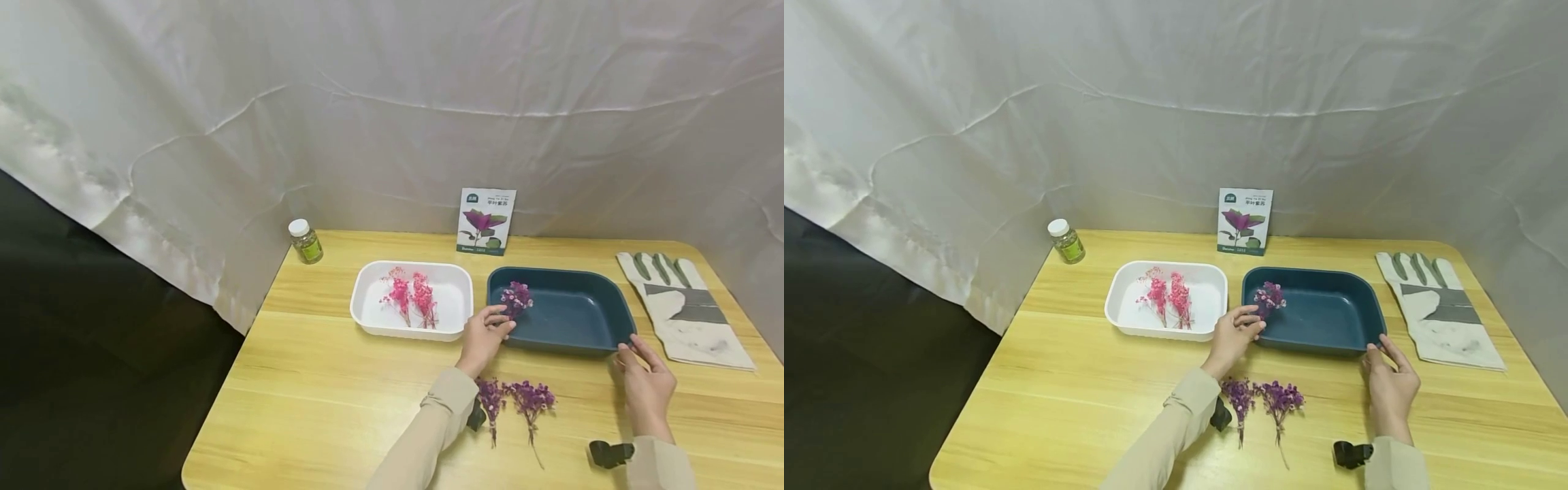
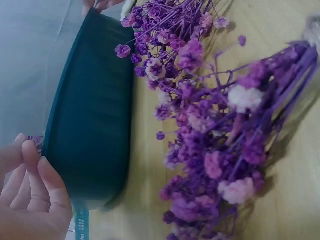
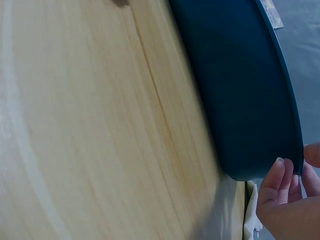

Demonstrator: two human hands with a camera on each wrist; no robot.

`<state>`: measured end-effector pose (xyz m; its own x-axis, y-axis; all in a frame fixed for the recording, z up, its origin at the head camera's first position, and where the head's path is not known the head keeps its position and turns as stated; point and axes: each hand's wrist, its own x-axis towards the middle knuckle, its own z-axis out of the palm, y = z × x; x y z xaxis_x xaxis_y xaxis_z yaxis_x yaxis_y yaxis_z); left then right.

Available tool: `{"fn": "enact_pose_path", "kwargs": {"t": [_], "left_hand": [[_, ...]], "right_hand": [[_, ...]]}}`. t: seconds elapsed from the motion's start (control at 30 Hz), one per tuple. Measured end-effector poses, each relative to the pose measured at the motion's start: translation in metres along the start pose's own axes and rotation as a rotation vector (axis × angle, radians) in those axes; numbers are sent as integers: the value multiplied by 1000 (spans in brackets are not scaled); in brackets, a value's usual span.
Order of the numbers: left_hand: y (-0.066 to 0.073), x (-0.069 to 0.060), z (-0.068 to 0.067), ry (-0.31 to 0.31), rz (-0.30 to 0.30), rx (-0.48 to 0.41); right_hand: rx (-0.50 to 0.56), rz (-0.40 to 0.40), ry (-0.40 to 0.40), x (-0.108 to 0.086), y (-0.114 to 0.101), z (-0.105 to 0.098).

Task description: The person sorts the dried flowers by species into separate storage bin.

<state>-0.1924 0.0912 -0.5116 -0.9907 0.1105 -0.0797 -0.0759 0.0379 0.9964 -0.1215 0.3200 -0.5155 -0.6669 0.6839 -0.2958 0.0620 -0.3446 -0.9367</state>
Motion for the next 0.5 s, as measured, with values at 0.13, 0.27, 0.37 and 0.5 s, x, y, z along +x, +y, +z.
{"fn": "enact_pose_path", "kwargs": {"t": [0.13,0.27,0.37,0.5], "left_hand": [[-2,1,0,-3,12,15],[-3,0,-2,-14,27,39],[-3,-1,-2,-19,26,32],[-5,-2,-2,-15,20,29]], "right_hand": [[-11,-6,-1,0,0,0],[-24,-3,2,1,0,1],[-31,5,3,1,0,1],[-34,6,2,1,1,0]]}}
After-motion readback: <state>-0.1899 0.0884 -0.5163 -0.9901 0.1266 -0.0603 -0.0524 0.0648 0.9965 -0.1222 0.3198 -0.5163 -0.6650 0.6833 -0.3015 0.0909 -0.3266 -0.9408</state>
